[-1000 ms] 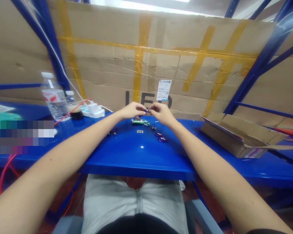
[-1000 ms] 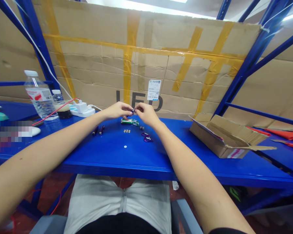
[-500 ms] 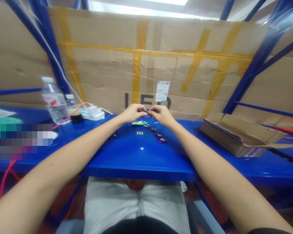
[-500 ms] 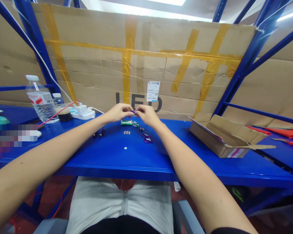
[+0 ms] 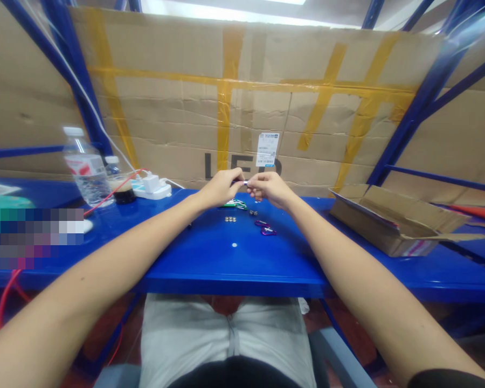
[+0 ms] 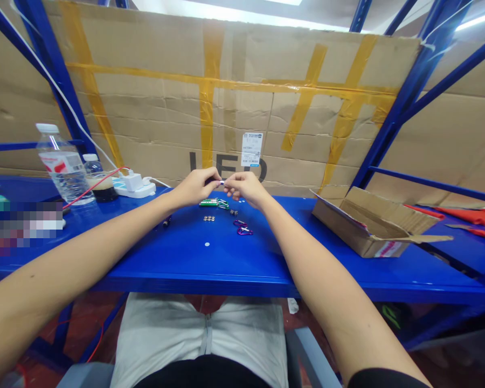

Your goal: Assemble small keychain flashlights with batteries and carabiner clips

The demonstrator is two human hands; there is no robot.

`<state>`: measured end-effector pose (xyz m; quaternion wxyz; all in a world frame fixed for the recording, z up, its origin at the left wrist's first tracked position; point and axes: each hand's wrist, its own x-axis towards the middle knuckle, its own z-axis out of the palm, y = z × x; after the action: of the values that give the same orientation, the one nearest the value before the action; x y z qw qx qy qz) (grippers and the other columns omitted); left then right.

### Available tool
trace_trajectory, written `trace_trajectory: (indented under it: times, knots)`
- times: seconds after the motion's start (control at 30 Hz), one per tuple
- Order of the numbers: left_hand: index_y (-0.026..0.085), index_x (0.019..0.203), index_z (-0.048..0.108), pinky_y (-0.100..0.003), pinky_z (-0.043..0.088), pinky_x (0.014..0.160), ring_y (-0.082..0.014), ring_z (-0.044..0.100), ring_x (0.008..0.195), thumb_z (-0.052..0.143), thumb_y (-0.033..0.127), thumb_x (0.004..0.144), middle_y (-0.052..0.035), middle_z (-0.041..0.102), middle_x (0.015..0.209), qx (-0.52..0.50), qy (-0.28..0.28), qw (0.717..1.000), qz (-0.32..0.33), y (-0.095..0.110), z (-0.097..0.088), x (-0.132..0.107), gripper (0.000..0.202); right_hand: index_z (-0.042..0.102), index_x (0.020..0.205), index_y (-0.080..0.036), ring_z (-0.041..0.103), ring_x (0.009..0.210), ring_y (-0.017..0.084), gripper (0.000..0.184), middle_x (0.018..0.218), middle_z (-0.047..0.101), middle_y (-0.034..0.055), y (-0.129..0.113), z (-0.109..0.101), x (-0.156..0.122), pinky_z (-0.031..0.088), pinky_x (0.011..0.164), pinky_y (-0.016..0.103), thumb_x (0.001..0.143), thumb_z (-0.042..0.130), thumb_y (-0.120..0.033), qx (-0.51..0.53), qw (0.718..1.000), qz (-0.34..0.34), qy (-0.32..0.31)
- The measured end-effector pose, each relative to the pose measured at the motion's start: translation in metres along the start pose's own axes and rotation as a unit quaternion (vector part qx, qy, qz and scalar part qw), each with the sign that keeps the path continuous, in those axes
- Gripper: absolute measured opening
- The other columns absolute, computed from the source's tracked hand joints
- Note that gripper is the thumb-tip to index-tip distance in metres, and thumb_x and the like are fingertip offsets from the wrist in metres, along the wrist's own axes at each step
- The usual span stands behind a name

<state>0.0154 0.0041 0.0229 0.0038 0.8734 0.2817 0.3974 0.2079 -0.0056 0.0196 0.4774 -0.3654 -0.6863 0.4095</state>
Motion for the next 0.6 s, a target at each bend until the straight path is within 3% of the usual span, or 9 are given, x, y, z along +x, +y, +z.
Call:
trace_trajectory:
  times: [0.23, 0.6]
  knots:
    - [0.016, 0.083, 0.064, -0.029, 0.045, 0.073, -0.0167, 0.063, 0.079, 0.059, 0.021, 0.085, -0.0046, 0.072, 0.085, -0.038, 0.032, 0.999, -0.021, 0.0035, 0.002, 0.0002, 0.008, 0.06, 0.065, -0.014, 0.049, 0.05, 0.009, 0.016, 0.062, 0.062, 0.004, 0.0017, -0.0044, 0.0016, 0.033, 0.041, 0.022, 0.066, 0.076, -0.018, 0.09, 0.994, 0.054, -0.018]
    - [0.017, 0.083, 0.062, -0.031, 0.046, 0.077, -0.0177, 0.063, 0.082, 0.056, 0.016, 0.087, -0.007, 0.071, 0.088, -0.002, 0.013, 0.999, 0.049, 0.0006, 0.0046, 0.0003, 0.007, 0.056, 0.064, -0.014, 0.038, 0.049, 0.008, 0.011, 0.055, 0.049, 0.0006, -0.0013, -0.0049, -0.0007, 0.022, 0.04, 0.021, 0.071, 0.065, -0.013, 0.128, 0.984, 0.112, -0.054]
